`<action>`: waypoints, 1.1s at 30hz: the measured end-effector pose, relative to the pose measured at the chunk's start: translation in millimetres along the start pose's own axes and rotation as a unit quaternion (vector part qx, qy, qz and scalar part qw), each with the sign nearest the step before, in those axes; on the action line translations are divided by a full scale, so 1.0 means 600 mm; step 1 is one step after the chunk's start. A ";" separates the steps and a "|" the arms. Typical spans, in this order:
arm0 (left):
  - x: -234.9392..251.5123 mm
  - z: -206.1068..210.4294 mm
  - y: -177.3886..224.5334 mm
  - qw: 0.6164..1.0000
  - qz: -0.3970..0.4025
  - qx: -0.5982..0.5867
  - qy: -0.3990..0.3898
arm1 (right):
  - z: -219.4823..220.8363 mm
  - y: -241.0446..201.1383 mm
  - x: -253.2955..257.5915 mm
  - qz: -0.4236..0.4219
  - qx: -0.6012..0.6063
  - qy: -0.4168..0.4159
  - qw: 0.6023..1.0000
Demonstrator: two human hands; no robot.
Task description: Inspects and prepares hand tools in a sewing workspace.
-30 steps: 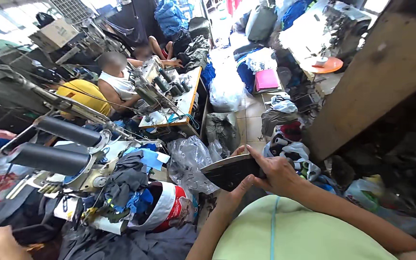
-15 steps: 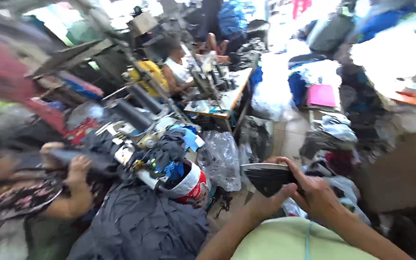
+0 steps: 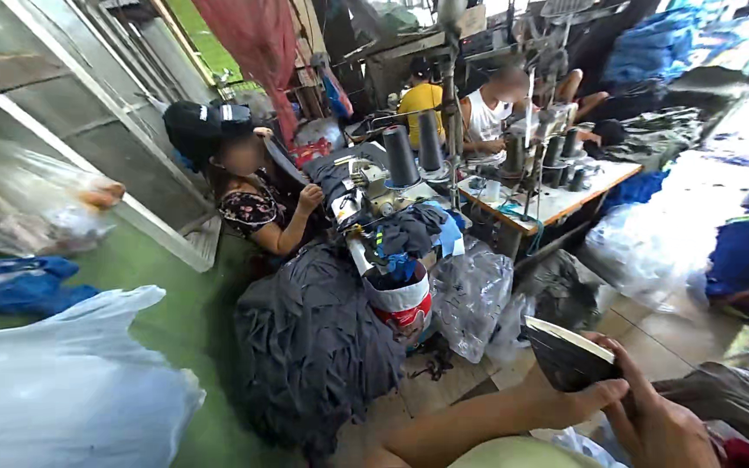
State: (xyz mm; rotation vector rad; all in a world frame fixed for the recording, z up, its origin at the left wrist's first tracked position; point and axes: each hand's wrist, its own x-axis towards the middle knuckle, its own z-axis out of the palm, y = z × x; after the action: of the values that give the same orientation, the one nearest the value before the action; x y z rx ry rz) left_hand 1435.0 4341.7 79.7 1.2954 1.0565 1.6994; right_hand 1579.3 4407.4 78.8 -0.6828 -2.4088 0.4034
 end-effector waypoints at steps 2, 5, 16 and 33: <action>0.000 0.001 -0.009 1.000 -0.010 -0.023 0.019 | 0.008 0.001 0.002 0.004 -0.007 0.000 1.000; 0.000 0.008 -0.004 0.996 -0.021 -0.069 0.057 | 0.017 0.004 0.003 0.009 -0.021 0.008 1.000; 0.006 0.030 -0.042 0.993 -0.031 -0.101 0.047 | 0.018 0.029 -0.001 0.011 -0.086 0.117 0.989; 0.028 0.072 -0.054 0.992 -0.106 -0.051 -0.040 | -0.006 0.066 -0.029 0.047 -0.122 0.168 0.977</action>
State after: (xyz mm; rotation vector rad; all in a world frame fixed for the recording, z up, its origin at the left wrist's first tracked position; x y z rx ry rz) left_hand 1476.0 4376.6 62.6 1.1350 1.0093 1.5105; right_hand 1608.6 4430.5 56.5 -0.8982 -2.1243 0.0215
